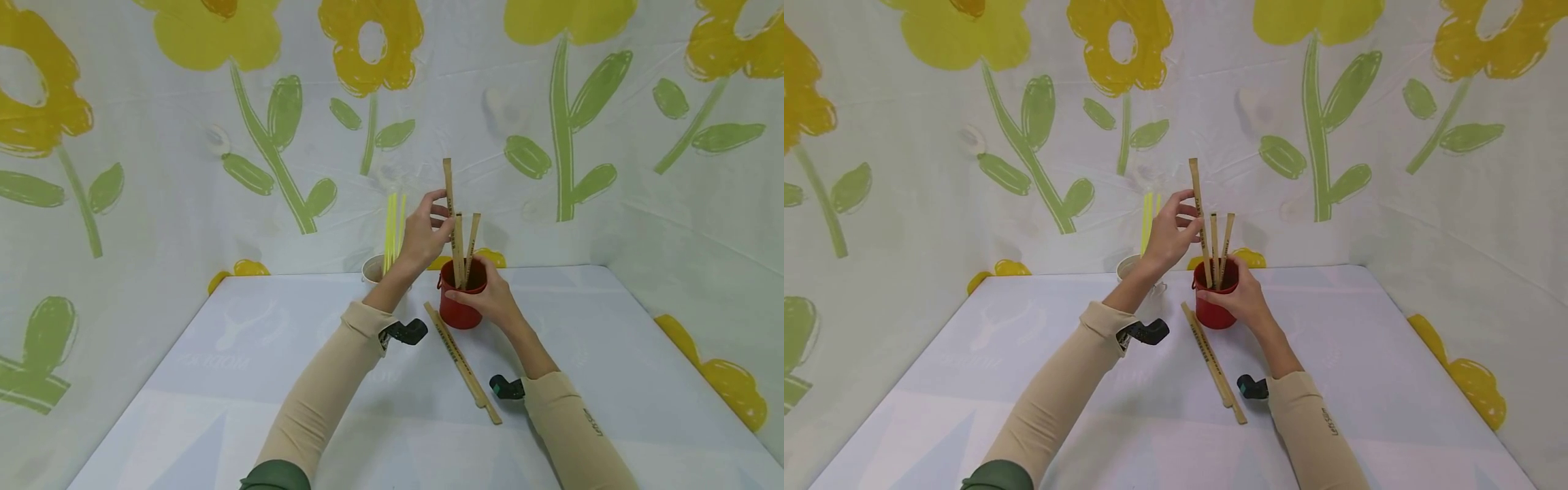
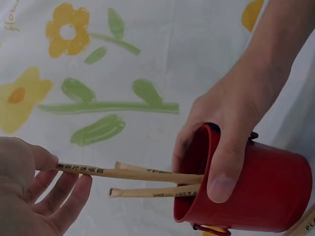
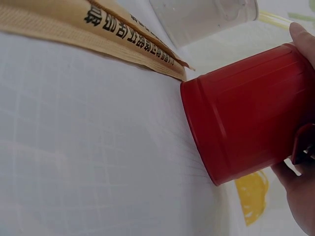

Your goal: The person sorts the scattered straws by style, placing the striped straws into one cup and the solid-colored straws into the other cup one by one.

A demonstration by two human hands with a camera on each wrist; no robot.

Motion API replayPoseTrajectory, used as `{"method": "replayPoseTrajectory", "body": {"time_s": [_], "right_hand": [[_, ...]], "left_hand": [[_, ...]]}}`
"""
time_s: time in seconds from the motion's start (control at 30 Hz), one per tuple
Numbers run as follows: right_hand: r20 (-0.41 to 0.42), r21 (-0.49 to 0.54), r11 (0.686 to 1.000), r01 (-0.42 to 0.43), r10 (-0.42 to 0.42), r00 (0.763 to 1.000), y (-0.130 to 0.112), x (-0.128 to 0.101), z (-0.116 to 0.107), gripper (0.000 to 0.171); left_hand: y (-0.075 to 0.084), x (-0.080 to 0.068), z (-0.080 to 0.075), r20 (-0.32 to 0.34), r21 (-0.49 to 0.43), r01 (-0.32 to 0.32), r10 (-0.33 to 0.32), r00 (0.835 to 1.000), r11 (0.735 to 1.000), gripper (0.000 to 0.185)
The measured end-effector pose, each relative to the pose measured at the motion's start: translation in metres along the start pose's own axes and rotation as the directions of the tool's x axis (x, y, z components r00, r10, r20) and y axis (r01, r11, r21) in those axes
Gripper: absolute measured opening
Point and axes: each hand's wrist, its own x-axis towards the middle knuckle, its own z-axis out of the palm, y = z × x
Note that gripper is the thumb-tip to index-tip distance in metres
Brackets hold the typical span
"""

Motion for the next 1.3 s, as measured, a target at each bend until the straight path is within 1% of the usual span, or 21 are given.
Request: {"method": "replayPoseTrajectory", "body": {"time_s": [0.43, 0.67, 0.87, 1.03, 1.3], "right_hand": [[0.002, -0.006, 1.000, 0.001, -0.001, 1.000, -0.002, -0.001, 0.000, 0.094], [-0.004, -0.008, 1.000, 0.011, -0.011, 1.000, -0.003, -0.001, 0.000, 0.093], [-0.007, -0.013, 1.000, 0.013, -0.013, 1.000, -0.002, -0.001, 0.000, 0.095], [-0.009, -0.013, 1.000, 0.006, -0.006, 1.000, -0.002, -0.001, 0.000, 0.095], [-0.006, -0.010, 1.000, 0.007, -0.007, 1.000, -0.002, -0.002, 0.000, 0.095]], "left_hand": [[-0.018, -0.010, 0.006, 0.072, 0.019, 0.060, -0.061, 0.996, 0.998, 0.049], [-0.027, -0.013, 0.007, 0.067, 0.026, 0.078, -0.079, 0.995, 0.997, 0.047], [-0.032, -0.016, 0.004, 0.064, 0.028, 0.074, -0.076, 0.995, 0.997, 0.046], [-0.038, -0.025, 0.001, 0.073, 0.070, 0.085, -0.090, 0.993, 0.994, 0.044], [-0.052, -0.044, 0.000, 0.090, 0.044, 0.134, -0.137, 0.986, 0.990, 0.041]]}}
